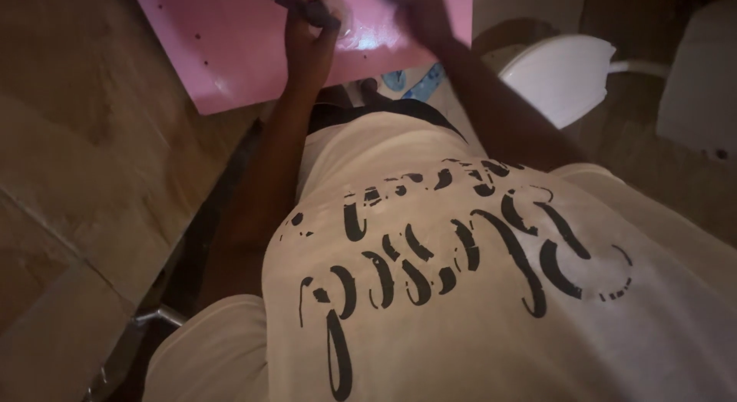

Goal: Marking and cleaning a pink board using a marker and cloth in a bathroom environment.

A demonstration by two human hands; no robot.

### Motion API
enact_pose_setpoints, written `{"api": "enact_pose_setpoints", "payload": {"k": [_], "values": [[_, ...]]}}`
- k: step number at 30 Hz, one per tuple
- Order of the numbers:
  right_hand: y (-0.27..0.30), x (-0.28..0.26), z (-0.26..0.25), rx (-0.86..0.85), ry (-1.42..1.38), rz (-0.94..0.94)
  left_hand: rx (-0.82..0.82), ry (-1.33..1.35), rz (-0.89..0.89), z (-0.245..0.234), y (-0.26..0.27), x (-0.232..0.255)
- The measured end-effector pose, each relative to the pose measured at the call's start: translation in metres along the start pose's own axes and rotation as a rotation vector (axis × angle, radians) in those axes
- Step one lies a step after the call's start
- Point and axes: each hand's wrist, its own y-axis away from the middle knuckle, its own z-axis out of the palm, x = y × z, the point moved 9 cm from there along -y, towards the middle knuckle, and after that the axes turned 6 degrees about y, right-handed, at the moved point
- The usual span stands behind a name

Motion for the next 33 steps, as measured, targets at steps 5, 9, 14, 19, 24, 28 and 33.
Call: {"api": "enact_pose_setpoints", "payload": {"k": [5, 9, 14, 19, 24, 28, 33], "values": [[0.025, -0.131, -0.006, -0.206, -0.067, -0.112, 0.065, 0.068, 0.003, -0.026, 0.0, -0.035], [0.046, -0.104, -0.005, -0.232, -0.002, -0.126, 0.08, -0.053, 0.01, -0.041, -0.017, -0.039], [0.036, -0.046, -0.03, -0.201, -0.436, 0.682, 0.087, -0.053, -0.018, -0.057, -0.032, -0.045], [0.009, 0.052, 0.041, -0.003, 0.127, 0.132, 0.04, -0.063, -0.006, -0.061, -0.039, -0.048], [-0.024, -0.067, 0.035, -0.004, -0.303, 0.242, 0.023, -0.057, 0.025, -0.056, -0.039, -0.008], [-0.014, -0.15, 0.039, -0.331, -0.091, 0.064, 0.047, 0.019, 0.033, -0.064, -0.035, -0.009], [0.011, -0.2, -0.009, -0.559, -0.15, -0.097, 0.09, 0.047, 0.049, -0.072, -0.036, -0.023]]}}
